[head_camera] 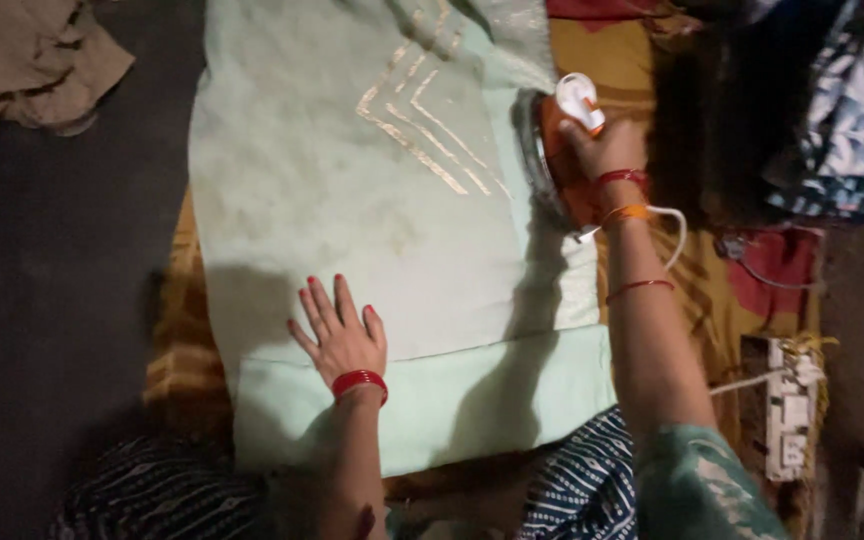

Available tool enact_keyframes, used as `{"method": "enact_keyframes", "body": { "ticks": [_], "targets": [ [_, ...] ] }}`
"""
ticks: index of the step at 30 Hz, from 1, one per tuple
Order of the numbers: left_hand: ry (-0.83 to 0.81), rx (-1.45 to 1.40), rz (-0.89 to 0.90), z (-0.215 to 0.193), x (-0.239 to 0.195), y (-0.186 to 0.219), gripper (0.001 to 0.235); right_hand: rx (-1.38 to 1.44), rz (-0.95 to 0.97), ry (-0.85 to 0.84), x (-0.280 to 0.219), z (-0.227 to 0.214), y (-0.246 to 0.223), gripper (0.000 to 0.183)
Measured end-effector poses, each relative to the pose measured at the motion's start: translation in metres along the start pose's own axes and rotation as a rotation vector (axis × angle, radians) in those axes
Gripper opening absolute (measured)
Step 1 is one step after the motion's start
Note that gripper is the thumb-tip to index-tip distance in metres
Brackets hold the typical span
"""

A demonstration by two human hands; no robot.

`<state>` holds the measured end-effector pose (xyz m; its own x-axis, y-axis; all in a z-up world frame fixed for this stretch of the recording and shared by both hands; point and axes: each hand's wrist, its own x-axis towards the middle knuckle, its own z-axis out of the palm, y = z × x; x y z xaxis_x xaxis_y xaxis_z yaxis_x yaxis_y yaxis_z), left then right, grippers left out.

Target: Ironing a light green fabric on a mat on the floor using a handheld iron.

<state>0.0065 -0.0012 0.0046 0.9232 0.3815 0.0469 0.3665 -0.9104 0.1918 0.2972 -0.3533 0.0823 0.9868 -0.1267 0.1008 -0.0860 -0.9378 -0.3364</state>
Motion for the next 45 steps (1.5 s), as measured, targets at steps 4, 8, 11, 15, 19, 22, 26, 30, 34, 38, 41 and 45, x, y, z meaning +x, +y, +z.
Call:
{"method": "enact_keyframes", "body": {
  "ticks": [4,8,11,15,19,22,26,30,34,38,41,45],
  "targets": [
    [-0.046,-0.006,-0.02,0.001,0.002,-0.001,0.063,-0.091,0.017,0.004,0.023,0.005,0.005,0.063],
    [-0.038,-0.061,-0.025,0.0,0.0,0.0,0.062,0.189,-0.258,0.019,0.02,-0.001,0.007,0.046],
    [-0.06,-0.062,-0.028,0.0,0.003,0.001,0.064,0.188,-0.241,-0.032,0.007,-0.005,0.013,0.045],
    [-0.079,-0.029,-0.03,0.002,-0.001,0.0,0.064,0.13,-0.108,-0.24,-0.037,-0.021,-0.005,0.05],
    [-0.046,-0.043,-0.033,0.003,0.0,0.001,0.064,0.314,-0.278,-0.325,-0.064,-0.037,-0.025,0.05],
    [-0.068,-0.031,-0.032,0.003,-0.001,-0.001,0.064,0.243,-0.438,-0.306,-0.065,-0.034,-0.031,0.05],
    [-0.08,-0.003,-0.026,0.003,0.0,0.001,0.063,0.065,-0.355,-0.263,-0.052,-0.032,-0.04,0.049],
    [-0.059,-0.049,-0.037,0.002,-0.001,0.001,0.063,0.276,-0.224,-0.292,-0.034,-0.024,-0.053,0.046],
    [-0.069,-0.032,-0.041,0.002,0.0,0.001,0.063,0.151,-0.275,-0.144,-0.016,-0.007,-0.046,0.047],
    [-0.058,-0.04,-0.043,0.002,0.002,0.0,0.063,0.197,-0.407,-0.307,-0.039,-0.029,-0.078,0.048],
    [-0.046,-0.06,-0.051,-0.001,-0.001,-0.001,0.063,0.193,-0.476,-0.42,-0.062,-0.03,-0.098,0.053],
    [-0.034,-0.052,-0.02,0.001,-0.001,0.0,0.063,0.061,-0.506,-0.429,-0.08,-0.02,-0.114,0.058]
  ]
}}
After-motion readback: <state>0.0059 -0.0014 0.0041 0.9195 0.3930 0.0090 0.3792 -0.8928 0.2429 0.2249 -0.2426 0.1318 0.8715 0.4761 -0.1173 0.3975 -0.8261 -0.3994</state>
